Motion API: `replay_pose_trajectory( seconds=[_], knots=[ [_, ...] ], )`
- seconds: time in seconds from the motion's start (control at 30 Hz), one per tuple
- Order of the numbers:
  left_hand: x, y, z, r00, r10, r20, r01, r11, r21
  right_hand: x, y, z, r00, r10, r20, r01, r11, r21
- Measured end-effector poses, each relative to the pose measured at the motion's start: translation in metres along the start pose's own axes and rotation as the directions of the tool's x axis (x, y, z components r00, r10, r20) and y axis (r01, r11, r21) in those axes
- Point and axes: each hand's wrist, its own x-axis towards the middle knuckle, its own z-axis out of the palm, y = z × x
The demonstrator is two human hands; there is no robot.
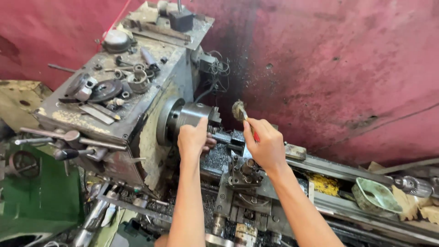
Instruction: Operating a metal lathe by applying lubricant with a brush and adjusting machine controls
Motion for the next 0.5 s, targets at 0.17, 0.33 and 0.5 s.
replay_pose_trajectory(
  seconds=[0.17,0.33,0.5],
  knots=[
    [0.0,-0.016,0.001,1.0,-0.025,-0.005,0.025,0.999,-0.021,0.0,-0.003,0.001,0.999,0.026,-0.019,-0.025,0.998,0.06],
    [0.005,-0.06,0.014,0.999,-0.023,-0.04,0.019,0.996,-0.086,-0.001,-0.014,-0.004,0.999,0.029,0.018,-0.033,0.973,0.227],
    [0.02,-0.099,0.028,0.986,0.121,-0.111,-0.138,0.977,-0.161,0.015,-0.041,0.007,0.991,0.067,0.118,-0.109,0.91,0.401]
  ],
)
